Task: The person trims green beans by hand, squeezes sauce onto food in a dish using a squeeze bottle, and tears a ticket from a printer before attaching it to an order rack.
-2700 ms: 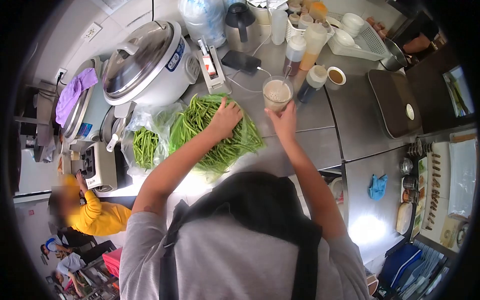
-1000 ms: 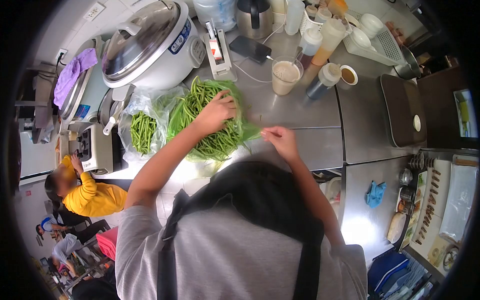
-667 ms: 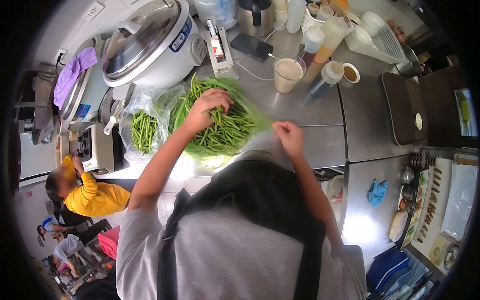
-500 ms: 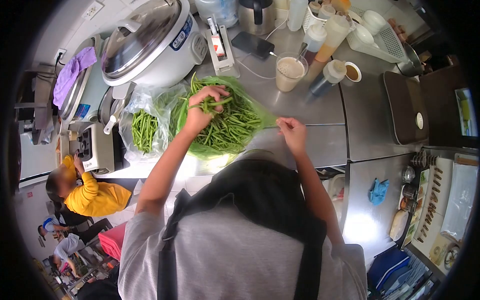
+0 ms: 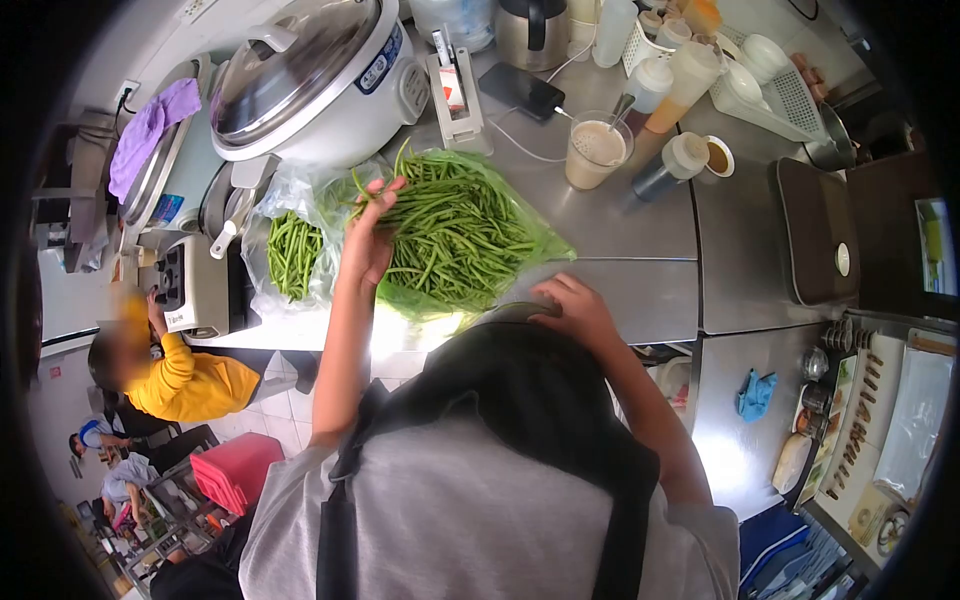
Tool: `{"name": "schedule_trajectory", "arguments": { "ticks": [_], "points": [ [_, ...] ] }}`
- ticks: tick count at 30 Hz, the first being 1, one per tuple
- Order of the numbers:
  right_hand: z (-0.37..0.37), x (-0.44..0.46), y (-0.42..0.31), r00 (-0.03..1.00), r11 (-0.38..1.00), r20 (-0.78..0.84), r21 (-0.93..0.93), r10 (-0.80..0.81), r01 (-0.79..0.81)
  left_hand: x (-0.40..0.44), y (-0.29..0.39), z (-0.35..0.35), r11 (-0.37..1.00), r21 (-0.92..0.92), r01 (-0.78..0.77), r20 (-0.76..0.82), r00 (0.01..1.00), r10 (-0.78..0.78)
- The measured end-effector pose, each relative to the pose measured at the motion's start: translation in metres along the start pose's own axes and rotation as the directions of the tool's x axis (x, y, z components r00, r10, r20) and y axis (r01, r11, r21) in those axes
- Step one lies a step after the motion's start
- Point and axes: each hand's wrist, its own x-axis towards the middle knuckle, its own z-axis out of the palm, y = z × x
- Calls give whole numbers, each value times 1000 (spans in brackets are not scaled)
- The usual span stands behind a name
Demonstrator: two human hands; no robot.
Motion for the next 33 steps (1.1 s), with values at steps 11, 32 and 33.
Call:
{"name": "schedule_trajectory", "arguments": {
  "ticks": [11,32,33],
  "points": [
    [6,20,-12,999,991,-30,129,-43,47,-15,8,-23,69,853,-518,466,814,348],
    [21,160,-47,951,938,-88,-214,-295,271,-54,-6,-21,1,976,-218,195,874,445],
    [20,161,-47,956,938,-74,-226,-285,262,-55,-8,-24,-16,971,-238,221,876,428]
  ]
}}
